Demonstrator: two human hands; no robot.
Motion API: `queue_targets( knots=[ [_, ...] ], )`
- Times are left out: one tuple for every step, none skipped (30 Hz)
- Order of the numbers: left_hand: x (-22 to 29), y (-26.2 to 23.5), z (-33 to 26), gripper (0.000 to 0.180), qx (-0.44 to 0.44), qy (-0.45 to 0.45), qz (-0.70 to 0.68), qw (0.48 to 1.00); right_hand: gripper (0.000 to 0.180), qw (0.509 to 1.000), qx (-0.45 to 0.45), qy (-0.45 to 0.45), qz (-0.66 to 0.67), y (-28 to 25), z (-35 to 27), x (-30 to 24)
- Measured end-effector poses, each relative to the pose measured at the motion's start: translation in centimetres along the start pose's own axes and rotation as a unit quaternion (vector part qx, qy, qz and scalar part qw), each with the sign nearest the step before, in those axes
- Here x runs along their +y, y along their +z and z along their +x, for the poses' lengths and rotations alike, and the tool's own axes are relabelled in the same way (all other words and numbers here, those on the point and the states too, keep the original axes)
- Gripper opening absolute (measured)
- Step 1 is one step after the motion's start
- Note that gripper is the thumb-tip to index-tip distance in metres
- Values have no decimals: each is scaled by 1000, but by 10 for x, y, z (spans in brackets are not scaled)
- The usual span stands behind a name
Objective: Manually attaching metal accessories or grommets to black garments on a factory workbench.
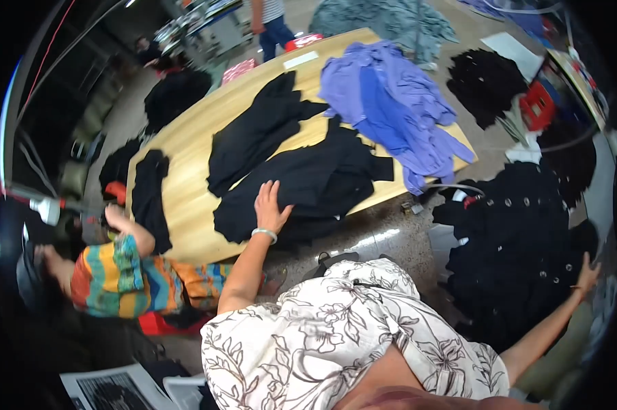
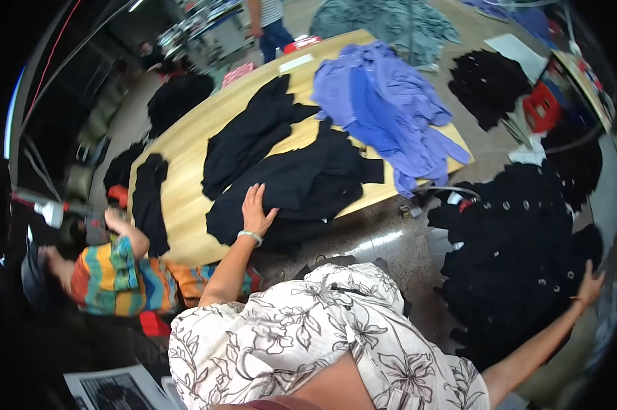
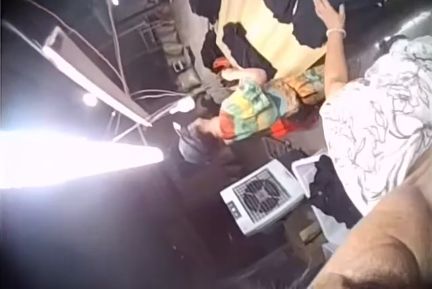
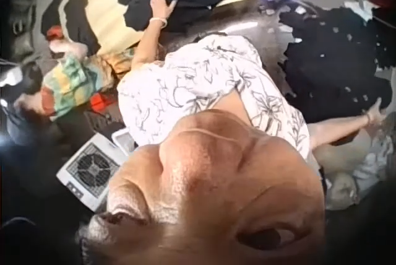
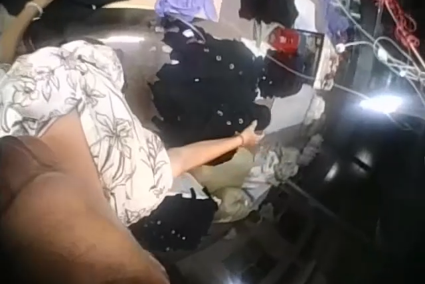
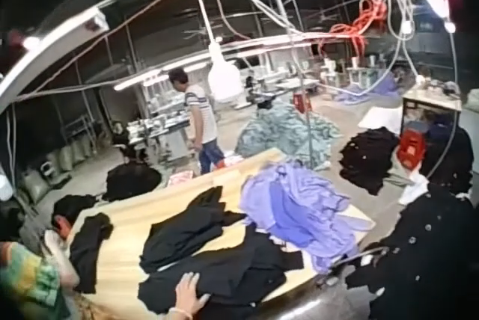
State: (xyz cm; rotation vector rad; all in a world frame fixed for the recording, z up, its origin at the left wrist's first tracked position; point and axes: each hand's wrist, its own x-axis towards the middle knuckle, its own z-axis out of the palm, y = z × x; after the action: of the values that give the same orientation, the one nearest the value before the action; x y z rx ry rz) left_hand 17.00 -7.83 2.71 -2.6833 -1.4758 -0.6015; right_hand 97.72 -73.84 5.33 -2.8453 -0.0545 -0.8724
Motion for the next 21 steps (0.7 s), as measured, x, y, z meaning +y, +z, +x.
queue_targets(
  knots=[
    [-3, -2, -7, 83, 0, -8, -10, 1000, 79, 993, -116, -4, -5, -42, -29, -99],
    [-9, 10, -3, 82, -4, 5, -42, 999, 73, 988, -116, -36, 100, -28, -43, -106],
    [-13, 14, -6, 82, -5, -7, -48, 999, 64, 977, -89, -158, 115, -29, -71, -160],
    [-18, 15, -10, 80, -7, -13, -65, 998, 53, 940, -177, -152, 250, -47, -109, -235],
    [-22, 17, -11, 79, -10, -11, -87, 996, 52, 894, -269, -160, 322, -55, -141, -282],
    [-28, 20, -12, 79, -11, -14, -91, 996, 52, 865, -296, -225, 338, -46, -169, -315],
    [-34, 22, -13, 76, -10, -9, -95, 995, 50, 821, -353, -218, 393, -38, -203, -349],
    [-41, 21, -16, 74, -9, -7, -94, 996, 46, 773, -452, -224, 385, -74, -232, -402],
    [-48, 22, -17, 70, -13, -26, -109, 994, 46, 754, -475, -267, 366, -61, -257, -423],
    [-56, 23, -19, 67, -17, -48, -124, 991, 48, 749, -428, -340, 376, -46, -287, -441],
    [-69, 28, -24, 60, 1, -69, -129, 989, 50, 721, -454, -364, 376, -75, -312, -477],
    [-81, 33, -28, 58, -2, -82, -109, 991, 52, 680, -456, -430, 381, -84, -330, -502],
    [-94, 37, -34, 55, -8, -95, -89, 992, 54, 685, -415, -476, 363, -101, -352, -525],
    [-103, 37, -37, 52, -1, -87, -82, 993, 53, 643, -450, -491, 378, -132, -367, -555],
    [-110, 37, -41, 50, 22, -66, -47, 997, 53, 612, -447, -511, 406, -141, -383, -576],
    [-120, 40, -45, 49, 45, -70, -31, 996, 53, 586, -458, -522, 417, -164, -397, -598],
    [-130, 41, -46, 48, 65, -83, -59, 993, 54, 565, -436, -542, 444, -176, -412, -615],
    [-140, 41, -47, 48, 76, -89, -60, 991, 57, 558, -428, -559, 439, -187, -426, -631],
    [-146, 37, -45, 50, 76, -92, -49, 992, 61, 553, -418, -572, 439, -192, -442, -645],
    [-150, 31, -39, 52, 68, -108, -73, 989, 66, 544, -413, -579, 446, -195, -454, -656],
    [-156, 27, -38, 54, 55, -127, -81, 987, 72, 558, -400, -587, 428, -198, -469, -666]
  ],
)
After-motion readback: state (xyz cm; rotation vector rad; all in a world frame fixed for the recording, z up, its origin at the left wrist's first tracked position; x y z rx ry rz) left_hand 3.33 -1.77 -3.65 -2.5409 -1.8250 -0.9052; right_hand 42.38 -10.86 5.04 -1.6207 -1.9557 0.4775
